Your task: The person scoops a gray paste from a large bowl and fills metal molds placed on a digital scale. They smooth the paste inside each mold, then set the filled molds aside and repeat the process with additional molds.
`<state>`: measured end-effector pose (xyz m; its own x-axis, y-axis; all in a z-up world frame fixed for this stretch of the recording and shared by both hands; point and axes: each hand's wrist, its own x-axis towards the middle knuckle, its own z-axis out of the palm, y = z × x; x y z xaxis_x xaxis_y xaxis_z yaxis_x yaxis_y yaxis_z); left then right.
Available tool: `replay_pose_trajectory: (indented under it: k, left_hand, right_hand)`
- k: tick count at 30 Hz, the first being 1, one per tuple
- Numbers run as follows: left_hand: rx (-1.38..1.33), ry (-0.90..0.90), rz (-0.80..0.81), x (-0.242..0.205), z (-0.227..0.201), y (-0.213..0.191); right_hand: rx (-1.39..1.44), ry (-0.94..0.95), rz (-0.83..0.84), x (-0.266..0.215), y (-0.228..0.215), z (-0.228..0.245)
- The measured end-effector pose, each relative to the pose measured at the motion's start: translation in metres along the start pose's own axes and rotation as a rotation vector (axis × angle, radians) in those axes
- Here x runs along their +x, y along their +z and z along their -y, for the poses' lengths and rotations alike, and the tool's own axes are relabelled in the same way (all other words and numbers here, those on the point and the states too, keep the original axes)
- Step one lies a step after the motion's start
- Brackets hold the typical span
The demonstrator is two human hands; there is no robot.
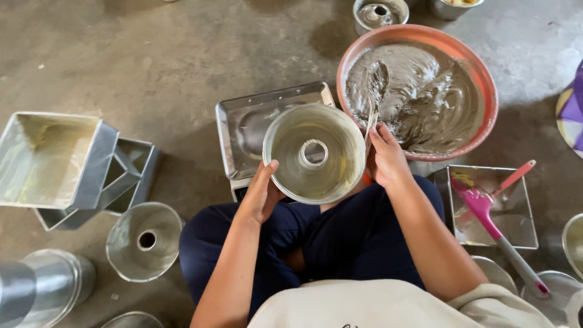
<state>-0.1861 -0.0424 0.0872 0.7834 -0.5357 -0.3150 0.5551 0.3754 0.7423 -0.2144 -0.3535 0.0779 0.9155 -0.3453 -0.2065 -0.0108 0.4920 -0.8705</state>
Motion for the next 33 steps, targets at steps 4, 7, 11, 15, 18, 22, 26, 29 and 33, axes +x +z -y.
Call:
replay_pose_trajectory:
  k: [4, 7, 11, 15, 18, 22, 26, 29, 33]
  left_hand:
    - [-0.081, -0.078, -0.102, 0.015, 0.017, 0.002]
    - [-0.195, -0.042, -0.103, 0.016, 0.014, -0.005]
    - [-0.148, -0.05, -0.217, 0.011, 0.002, -0.013]
    - [-0.133, -0.053, -0.23, 0.014, 0.001, -0.008]
    - [-0.147, -0.06, -0.236, 0.018, -0.002, -0.006]
    - [-0.155, -0.074, -0.283, 0.02, -0.013, -0.009]
    - [-0.118, -0.08, -0.36, 0.017, -0.013, -0.011]
    - [-0.118, -0.072, -0.378, 0.015, -0.012, -0.014]
    - [-0.082, -0.041, -0.387, 0.015, -0.004, -0.027]
  right_hand:
    - [-0.36, -0.084, -0.069, 0.026, -0.066, 0.028]
    - [-1.297, -0.073, -0.281, 0.06, -0.139, 0.061]
    - [-2.075, -0.132, -0.59, 0.105, -0.213, 0.071]
    - [-2.178, -0.262, -0.194, 0.127, -0.216, 0.044]
    - [-2.129, -0.336, 0.302, 0.126, -0.202, 0.05]
    - [-2.288, -0.107, 0.01, 0.127, -0.2, 0.088]
    - [-2.267, 0.06, -0.186, 0.134, -0.208, 0.077]
    - [-2.098, 0.046, -0.015, 0.13, -0.213, 0.045]
    - [-1.46, 0.283, -0.093, 0.125, -0.212, 0.012]
